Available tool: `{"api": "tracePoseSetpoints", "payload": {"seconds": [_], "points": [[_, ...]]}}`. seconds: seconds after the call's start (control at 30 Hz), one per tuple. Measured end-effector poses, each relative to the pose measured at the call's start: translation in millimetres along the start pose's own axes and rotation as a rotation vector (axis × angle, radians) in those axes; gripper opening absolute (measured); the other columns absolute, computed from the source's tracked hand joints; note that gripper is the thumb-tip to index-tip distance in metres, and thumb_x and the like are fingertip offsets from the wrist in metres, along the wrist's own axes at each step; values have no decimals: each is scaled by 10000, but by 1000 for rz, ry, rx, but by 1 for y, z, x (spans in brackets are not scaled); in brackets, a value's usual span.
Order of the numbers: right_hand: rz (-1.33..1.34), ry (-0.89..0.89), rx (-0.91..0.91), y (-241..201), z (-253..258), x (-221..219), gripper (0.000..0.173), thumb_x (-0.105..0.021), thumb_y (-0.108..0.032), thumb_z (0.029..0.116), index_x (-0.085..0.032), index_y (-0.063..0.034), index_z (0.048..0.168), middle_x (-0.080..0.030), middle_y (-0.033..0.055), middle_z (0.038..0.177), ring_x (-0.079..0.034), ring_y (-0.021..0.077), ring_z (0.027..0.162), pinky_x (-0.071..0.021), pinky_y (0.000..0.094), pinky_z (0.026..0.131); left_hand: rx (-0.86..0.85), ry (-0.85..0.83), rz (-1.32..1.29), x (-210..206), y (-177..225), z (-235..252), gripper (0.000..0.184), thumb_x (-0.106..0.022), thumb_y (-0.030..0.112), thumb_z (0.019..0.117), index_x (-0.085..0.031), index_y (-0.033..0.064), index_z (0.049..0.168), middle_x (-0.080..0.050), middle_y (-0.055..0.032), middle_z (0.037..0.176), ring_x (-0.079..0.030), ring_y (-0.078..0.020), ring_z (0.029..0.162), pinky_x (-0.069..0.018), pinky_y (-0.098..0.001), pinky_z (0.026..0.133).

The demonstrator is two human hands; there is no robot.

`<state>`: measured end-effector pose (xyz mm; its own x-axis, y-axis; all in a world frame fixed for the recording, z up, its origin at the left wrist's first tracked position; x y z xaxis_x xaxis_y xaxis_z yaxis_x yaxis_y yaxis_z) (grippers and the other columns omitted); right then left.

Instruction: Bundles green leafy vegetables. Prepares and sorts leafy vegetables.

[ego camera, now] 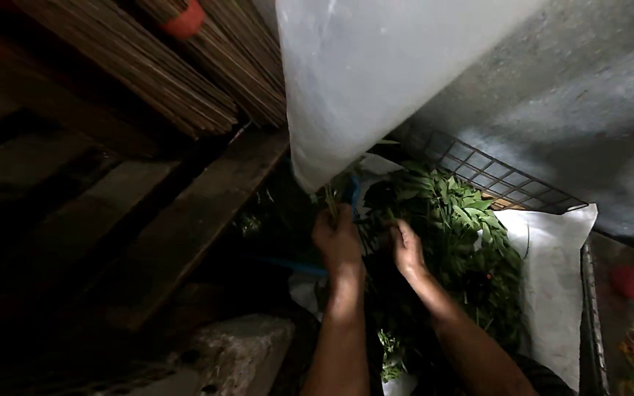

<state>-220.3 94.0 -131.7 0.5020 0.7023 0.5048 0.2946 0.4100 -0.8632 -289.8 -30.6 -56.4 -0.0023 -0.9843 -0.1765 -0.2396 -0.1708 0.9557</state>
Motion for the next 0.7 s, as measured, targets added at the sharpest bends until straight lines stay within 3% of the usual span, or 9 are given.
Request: {"api": "tracePoseSetpoints", "payload": {"seconds": [0.13,0.2,0.27,0.33,0.47,0.57,0.7], "points": [[86,133,181,-36,-14,20,207,-515,-114,1054,-672,-28,1157,-699,75,933,-667,123,809,-574,332,784,83,-202,61,-11,-5,-9,201,-613,249,1040,-663,64,978,-536,23,676,-444,-50,508,-401,-195,478],[20,162,206,-39,-12,23,200,-519,-135,1054,-681,-18,1071,-686,83,855,-664,155,777,-571,369,761,74,-261,112,-18,-6,-15,220,-654,250,1017,-682,41,954,-595,5,706,-477,-51,533,-419,-203,503],[-122,132,152,-50,-16,30,215,-510,-122,1054,-697,-20,1089,-728,128,937,-711,240,901,-574,457,862,34,-288,220,-22,-7,-20,194,-720,221,972,-695,30,953,-622,-24,749,-542,-83,621,-479,-259,602],[-228,82,109,-56,-22,36,225,-514,-140,1062,-699,-29,1123,-736,149,992,-715,290,961,-560,507,896,8,-309,314,-23,-10,-23,197,-699,218,988,-691,22,999,-624,-63,808,-558,-133,692,-489,-332,669],[-348,85,133,-50,-37,44,206,-538,-138,1056,-707,-34,1114,-727,153,1029,-709,301,983,-562,516,896,57,-385,354,-25,-21,-30,401,-683,417,984,-681,20,1045,-662,-108,841,-611,-192,714,-541,-410,681],[-429,137,231,-45,-43,50,181,-577,-128,1035,-721,-24,1073,-729,153,1019,-719,307,961,-583,507,865,71,-398,389,-34,-21,-33,302,-664,312,1008,-678,15,1061,-667,-127,876,-627,-211,760,-537,-432,724],[-518,-19,117,-52,-53,60,262,-507,-212,1078,-673,-10,1088,-700,169,951,-704,330,913,-566,529,829,29,-276,261,-39,-17,-29,223,-583,208,1046,-668,5,1083,-628,-103,885,-581,-169,753,-507,-372,710]]}}
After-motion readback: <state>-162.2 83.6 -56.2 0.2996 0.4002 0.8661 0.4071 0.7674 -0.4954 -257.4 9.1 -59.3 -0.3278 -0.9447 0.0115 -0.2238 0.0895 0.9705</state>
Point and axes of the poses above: each hand's wrist, its own z-axis towards the middle knuckle, its own x-axis out of the back of the hand, y = z × x, the point moved 2 cm from there along z, towards the middle knuckle
